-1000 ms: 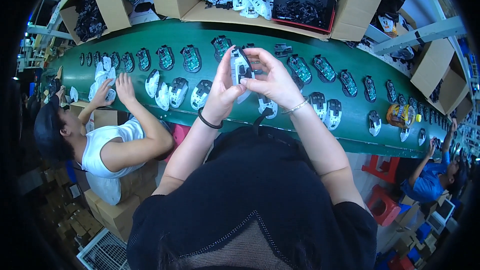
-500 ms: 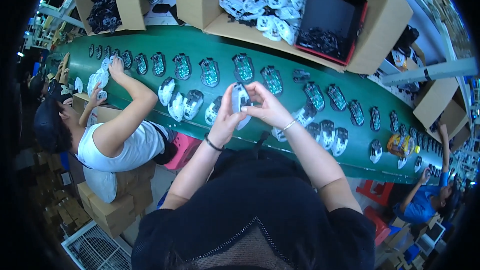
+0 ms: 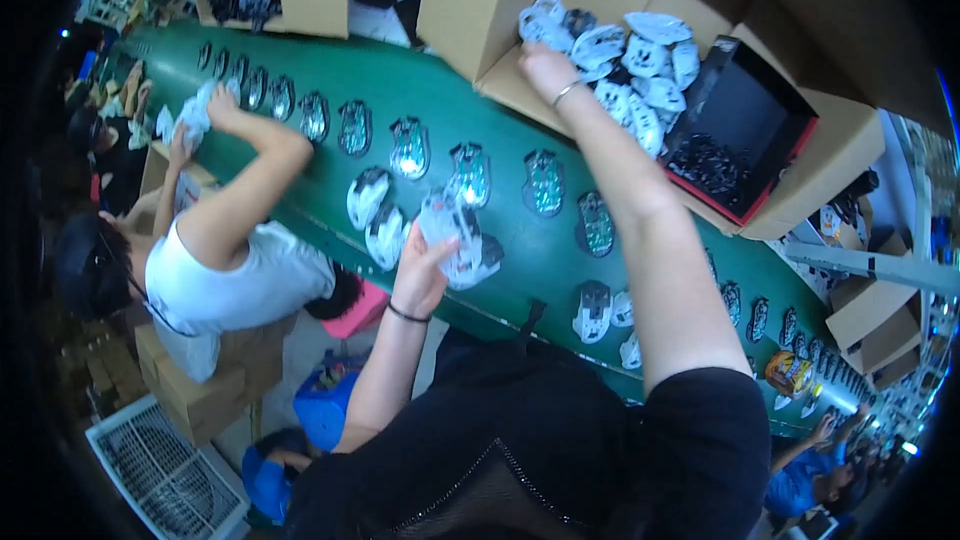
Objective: The person assembles computer mouse casings by picking small components from a box and fitting them into upper mouse shells by hand, then placing the assembled casings onto the conveyor belt.
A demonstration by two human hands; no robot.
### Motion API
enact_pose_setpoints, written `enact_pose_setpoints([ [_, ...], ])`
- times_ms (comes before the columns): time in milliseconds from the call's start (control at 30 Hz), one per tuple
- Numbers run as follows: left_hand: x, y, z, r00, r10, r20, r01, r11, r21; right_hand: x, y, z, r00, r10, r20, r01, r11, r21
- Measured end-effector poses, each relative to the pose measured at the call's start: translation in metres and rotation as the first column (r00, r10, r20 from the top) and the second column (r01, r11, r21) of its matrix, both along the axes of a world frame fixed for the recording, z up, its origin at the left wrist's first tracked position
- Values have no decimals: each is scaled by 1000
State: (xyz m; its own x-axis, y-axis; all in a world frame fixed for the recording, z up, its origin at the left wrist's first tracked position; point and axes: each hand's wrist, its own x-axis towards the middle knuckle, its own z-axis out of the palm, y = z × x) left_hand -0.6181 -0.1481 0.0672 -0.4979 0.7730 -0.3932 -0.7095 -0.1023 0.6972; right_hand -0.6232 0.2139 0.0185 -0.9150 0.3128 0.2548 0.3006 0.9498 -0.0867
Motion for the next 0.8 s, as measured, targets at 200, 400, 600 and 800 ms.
enact_pose_setpoints([
  [200,-5,13,8,988,-49,148,46,999,24,71,-66,91,908,-253,-335,-73,690,-720],
  [400,21,32,33,941,-304,149,269,939,215,152,-171,154,998,-16,-61,-44,501,-864],
  [600,50,26,45,892,-449,55,417,863,285,181,-191,161,930,216,-299,-347,787,-510],
  [800,75,12,69,861,-447,-245,476,876,74,201,-216,170,936,234,-264,-280,948,-152],
])
